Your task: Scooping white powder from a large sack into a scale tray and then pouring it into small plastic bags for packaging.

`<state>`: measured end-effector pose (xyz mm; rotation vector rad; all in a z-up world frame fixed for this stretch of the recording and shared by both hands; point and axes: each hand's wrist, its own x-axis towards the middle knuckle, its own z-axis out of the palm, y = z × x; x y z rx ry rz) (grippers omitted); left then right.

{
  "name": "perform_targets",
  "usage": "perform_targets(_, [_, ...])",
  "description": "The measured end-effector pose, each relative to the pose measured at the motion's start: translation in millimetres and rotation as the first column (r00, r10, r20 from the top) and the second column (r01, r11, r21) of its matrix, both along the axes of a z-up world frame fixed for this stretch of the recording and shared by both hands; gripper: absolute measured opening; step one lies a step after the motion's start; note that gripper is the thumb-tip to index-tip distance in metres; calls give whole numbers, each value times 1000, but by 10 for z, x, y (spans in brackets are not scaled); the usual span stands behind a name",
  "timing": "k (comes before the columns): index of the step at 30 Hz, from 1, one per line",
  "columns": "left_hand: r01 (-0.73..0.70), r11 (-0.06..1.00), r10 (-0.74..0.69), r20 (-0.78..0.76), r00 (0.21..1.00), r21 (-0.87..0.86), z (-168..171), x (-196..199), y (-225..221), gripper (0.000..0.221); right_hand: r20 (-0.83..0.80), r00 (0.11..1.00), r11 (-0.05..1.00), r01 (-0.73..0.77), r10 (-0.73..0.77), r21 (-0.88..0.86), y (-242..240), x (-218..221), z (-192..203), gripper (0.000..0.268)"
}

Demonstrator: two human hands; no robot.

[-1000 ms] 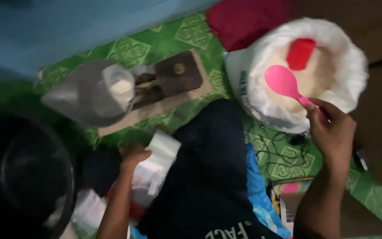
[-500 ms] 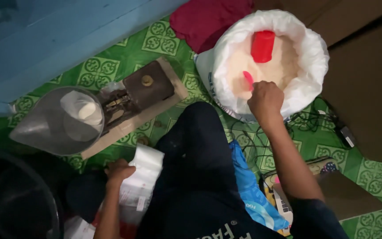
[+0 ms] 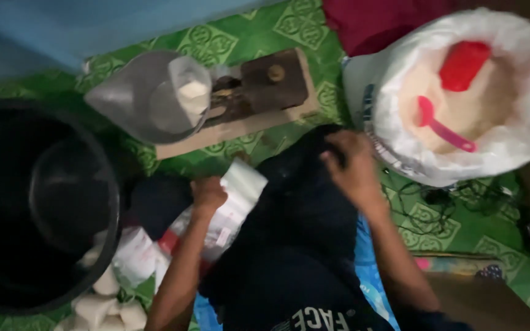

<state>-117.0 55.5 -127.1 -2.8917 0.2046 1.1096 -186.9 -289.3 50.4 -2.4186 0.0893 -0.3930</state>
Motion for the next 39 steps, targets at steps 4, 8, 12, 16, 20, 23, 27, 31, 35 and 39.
perform_targets(4, [36, 997, -19, 217, 976, -74, -28, -135, -54, 21, -82, 956, 948, -265, 282, 174, 716, 127, -1078, 31])
perform_targets(8, [28, 994, -2, 230, 973, -107, -162, -209, -58, 24, -364, 881, 945, -229, 304, 233, 1268, 345, -1898, 43])
perform_targets(12, [10, 954, 102, 353, 930, -301, -168, -303, -33, 28, -616, 763, 961, -274, 195, -34, 1476, 464, -2711, 74])
perform_targets(16, [44, 932, 112, 404, 908, -359, 85, -410, 6, 22, -719, 673, 935, -343, 173, -96, 1485, 524, -2466, 68])
perform_targets(20, [66, 894, 132, 402, 906, -443, 263, -432, 7, 20, -673, 683, 934, -355, 282, 31, 1416, 443, -2397, 64])
perform_targets(23, [-60, 860, 244, 304, 921, -508, 253, -491, -18, 19, -615, 717, 945, -257, 328, 203, 1320, 338, -2600, 58])
perform_targets(27, [-29, 801, 270, 317, 909, -598, 467, -620, 35, 16, -504, 808, 927, -135, 307, 349, 1442, 241, -1607, 60])
perform_targets(31, [29, 773, 294, 399, 869, -634, 658, -751, 21, 21, -507, 813, 939, -137, 288, 314, 1358, 107, -1475, 62])
perform_targets(35, [28, 591, 425, 340, 839, -806, 1066, -860, 57, 23, -444, 856, 955, -165, 263, 247, 1212, 4, -1293, 44])
perform_targets(39, [22, 456, 513, 283, 810, -890, 1220, -957, 164, 31, -317, 920, 958, -156, 230, 242, 1295, -37, -707, 20])
